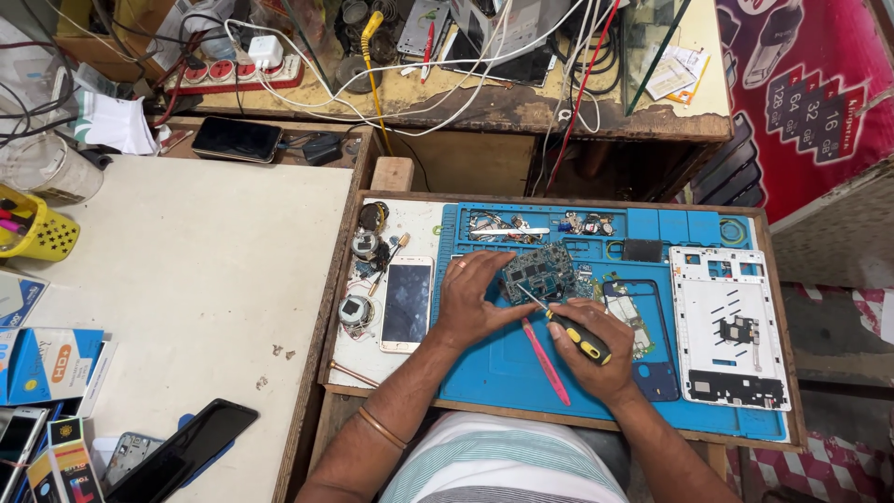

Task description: The person handles a smartphone, then picks up a circuit board and uses a screwdriver to adjust or remove small components on the board. The work is performed on a cluttered workbench with various electronic parts and tools visible.

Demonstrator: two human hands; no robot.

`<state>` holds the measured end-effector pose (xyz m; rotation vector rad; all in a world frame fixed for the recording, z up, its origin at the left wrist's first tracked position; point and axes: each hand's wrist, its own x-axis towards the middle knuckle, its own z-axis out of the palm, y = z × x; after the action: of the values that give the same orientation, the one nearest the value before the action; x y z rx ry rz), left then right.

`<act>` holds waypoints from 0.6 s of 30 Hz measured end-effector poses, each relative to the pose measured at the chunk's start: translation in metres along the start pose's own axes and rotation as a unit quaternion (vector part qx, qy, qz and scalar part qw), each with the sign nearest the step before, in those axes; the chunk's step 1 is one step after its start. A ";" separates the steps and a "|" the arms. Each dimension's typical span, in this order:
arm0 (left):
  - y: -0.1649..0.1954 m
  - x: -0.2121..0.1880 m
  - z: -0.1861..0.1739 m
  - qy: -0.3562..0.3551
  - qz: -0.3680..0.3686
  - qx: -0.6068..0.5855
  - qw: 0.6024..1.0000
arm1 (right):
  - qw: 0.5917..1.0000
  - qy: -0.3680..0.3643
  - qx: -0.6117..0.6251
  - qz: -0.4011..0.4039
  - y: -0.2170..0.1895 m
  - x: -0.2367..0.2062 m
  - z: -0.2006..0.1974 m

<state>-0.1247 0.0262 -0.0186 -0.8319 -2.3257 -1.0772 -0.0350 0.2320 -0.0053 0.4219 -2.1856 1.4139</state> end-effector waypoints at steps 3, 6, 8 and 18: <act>0.001 0.001 -0.001 0.006 -0.010 -0.015 1.000 | 0.999 0.010 0.016 0.027 0.003 -0.001 -0.002; 0.001 0.002 -0.002 0.005 0.001 -0.027 1.000 | 0.997 0.008 0.048 0.063 0.006 -0.003 -0.003; 0.002 0.002 -0.003 0.006 -0.014 -0.035 0.999 | 0.996 0.004 0.058 0.071 0.008 -0.005 -0.003; 0.003 0.004 -0.007 0.007 -0.021 -0.076 0.997 | 0.990 0.083 0.080 0.083 0.016 -0.012 0.000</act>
<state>-0.1247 0.0233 -0.0099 -0.8317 -2.2804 -1.2867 -0.0336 0.2383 -0.0238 0.1730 -2.0194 1.6589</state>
